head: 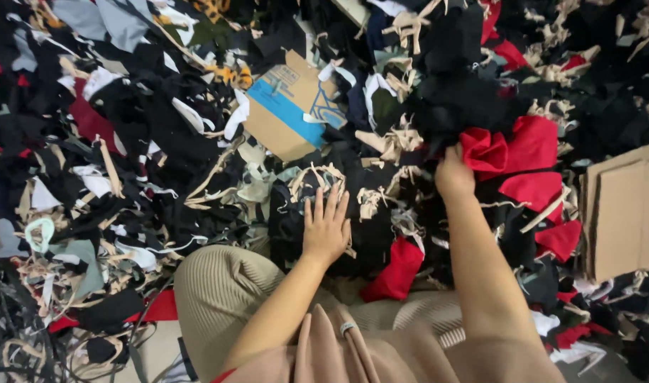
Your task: Sorting and packing fabric scraps from a large pile onto cardboard templates
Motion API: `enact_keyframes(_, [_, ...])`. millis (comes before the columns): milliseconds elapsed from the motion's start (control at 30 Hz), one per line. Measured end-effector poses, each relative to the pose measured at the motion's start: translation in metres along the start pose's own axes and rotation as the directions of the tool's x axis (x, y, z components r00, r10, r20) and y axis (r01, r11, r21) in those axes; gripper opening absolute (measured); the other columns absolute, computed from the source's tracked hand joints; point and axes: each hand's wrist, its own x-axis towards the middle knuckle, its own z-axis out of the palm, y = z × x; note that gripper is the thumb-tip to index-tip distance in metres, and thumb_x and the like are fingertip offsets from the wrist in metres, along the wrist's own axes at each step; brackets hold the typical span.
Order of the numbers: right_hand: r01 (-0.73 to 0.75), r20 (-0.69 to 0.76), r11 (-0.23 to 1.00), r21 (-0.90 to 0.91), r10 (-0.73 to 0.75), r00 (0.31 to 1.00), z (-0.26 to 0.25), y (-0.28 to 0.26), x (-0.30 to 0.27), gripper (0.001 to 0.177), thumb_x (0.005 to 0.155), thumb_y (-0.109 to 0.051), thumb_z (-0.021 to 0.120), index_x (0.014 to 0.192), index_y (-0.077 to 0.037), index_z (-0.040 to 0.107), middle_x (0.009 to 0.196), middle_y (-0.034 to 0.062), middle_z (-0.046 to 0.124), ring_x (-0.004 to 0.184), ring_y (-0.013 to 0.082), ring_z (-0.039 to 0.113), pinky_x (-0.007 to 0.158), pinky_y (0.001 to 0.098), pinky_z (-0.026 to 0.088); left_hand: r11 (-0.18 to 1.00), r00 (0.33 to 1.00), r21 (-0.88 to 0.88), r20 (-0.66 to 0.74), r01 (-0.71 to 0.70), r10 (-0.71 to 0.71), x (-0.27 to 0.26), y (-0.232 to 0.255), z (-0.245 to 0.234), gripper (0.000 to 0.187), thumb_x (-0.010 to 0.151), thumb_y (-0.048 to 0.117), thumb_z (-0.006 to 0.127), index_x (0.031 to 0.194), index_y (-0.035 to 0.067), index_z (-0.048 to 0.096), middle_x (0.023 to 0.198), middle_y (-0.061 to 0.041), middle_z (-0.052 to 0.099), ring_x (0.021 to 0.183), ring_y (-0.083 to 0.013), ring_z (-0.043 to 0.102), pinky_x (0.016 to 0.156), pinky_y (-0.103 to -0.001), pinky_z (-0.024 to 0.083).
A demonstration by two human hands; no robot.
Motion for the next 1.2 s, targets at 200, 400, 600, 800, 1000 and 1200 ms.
enact_keyframes(200, [-0.127, 0.041, 0.954, 0.272, 0.12, 0.992, -0.038, -0.03, -0.008, 0.039, 0.093, -0.017, 0.059, 0.132, -0.016, 0.064, 0.125, 0.0076, 0.062, 0.116, 0.0323, 0.063, 0.085, 0.0573, 0.053, 1.0, 1.0, -0.005, 0.007, -0.007, 0.008, 0.0, 0.0, 0.003, 0.07, 0.092, 0.038, 0.05, 0.158, 0.021, 0.037, 0.165, -0.012, 0.032, 0.15, -0.0435, 0.028, 0.116, -0.065, 0.024])
enact_keyframes(400, [0.228, -0.197, 0.78, 0.583, -0.136, 0.971, -0.154, -0.158, -0.073, 0.061, 0.092, -0.016, 0.07, 0.148, -0.004, 0.051, 0.151, 0.0191, 0.051, 0.135, 0.0399, 0.051, 0.111, 0.049, 0.042, 0.999, 0.998, 0.04, -0.056, -0.026, 0.028, 0.002, 0.0, 0.001, 0.069, 0.092, 0.04, 0.048, 0.157, 0.021, 0.039, 0.164, -0.012, 0.035, 0.149, -0.0431, 0.031, 0.115, -0.064, 0.027])
enact_keyframes(600, [0.278, -0.352, 0.555, 0.784, 0.029, 0.936, -0.141, -0.152, -0.06, 0.044, 0.097, 0.008, 0.047, 0.138, -0.004, 0.061, 0.133, 0.02, 0.061, 0.131, 0.04, 0.055, 0.117, 0.048, 0.037, 0.999, 0.995, 0.03, -0.089, -0.03, 0.033, 0.001, 0.0, 0.005, 0.068, 0.092, 0.04, 0.048, 0.157, 0.021, 0.04, 0.163, -0.012, 0.036, 0.149, -0.0429, 0.032, 0.115, -0.064, 0.027])
enact_keyframes(800, [0.256, -0.275, 0.682, 0.685, -0.083, 0.958, -0.087, -0.108, 0.04, 0.037, 0.101, 0.001, 0.051, 0.137, 0.004, 0.059, 0.13, 0.0288, 0.061, 0.126, 0.0435, 0.057, 0.114, 0.0488, 0.04, 0.999, 0.996, 0.044, -0.09, -0.018, 0.022, -0.001, -0.001, 0.009, 0.072, 0.088, 0.039, 0.054, 0.156, 0.022, 0.039, 0.164, -0.011, 0.034, 0.149, -0.0426, 0.031, 0.115, -0.064, 0.027])
enact_keyframes(1000, [-0.072, 0.377, 0.981, 0.182, -0.001, 0.926, -0.109, -0.124, 0.051, 0.071, 0.076, -0.049, 0.081, 0.138, -0.023, 0.057, 0.122, 0.0107, 0.059, 0.096, 0.0361, 0.073, 0.078, 0.0511, 0.063, 1.0, 0.997, 0.016, -0.075, -0.006, 0.007, 0.0, -0.001, 0.006, 0.074, 0.087, 0.038, 0.055, 0.158, 0.023, 0.037, 0.165, -0.011, 0.033, 0.15, -0.0427, 0.029, 0.116, -0.064, 0.026])
enact_keyframes(1200, [-0.107, 0.379, 0.959, 0.262, 0.0, 0.925, -0.141, -0.072, 0.108, 0.044, 0.086, -0.036, 0.075, 0.125, -0.017, 0.07, 0.101, 0.0181, 0.076, 0.097, 0.0404, 0.074, 0.076, 0.054, 0.06, 1.0, 0.999, 0.004, -0.036, 0.001, -0.001, 0.003, 0.001, 0.001, 0.072, 0.089, 0.038, 0.051, 0.158, 0.023, 0.036, 0.164, -0.01, 0.033, 0.15, -0.0412, 0.029, 0.118, -0.063, 0.023])
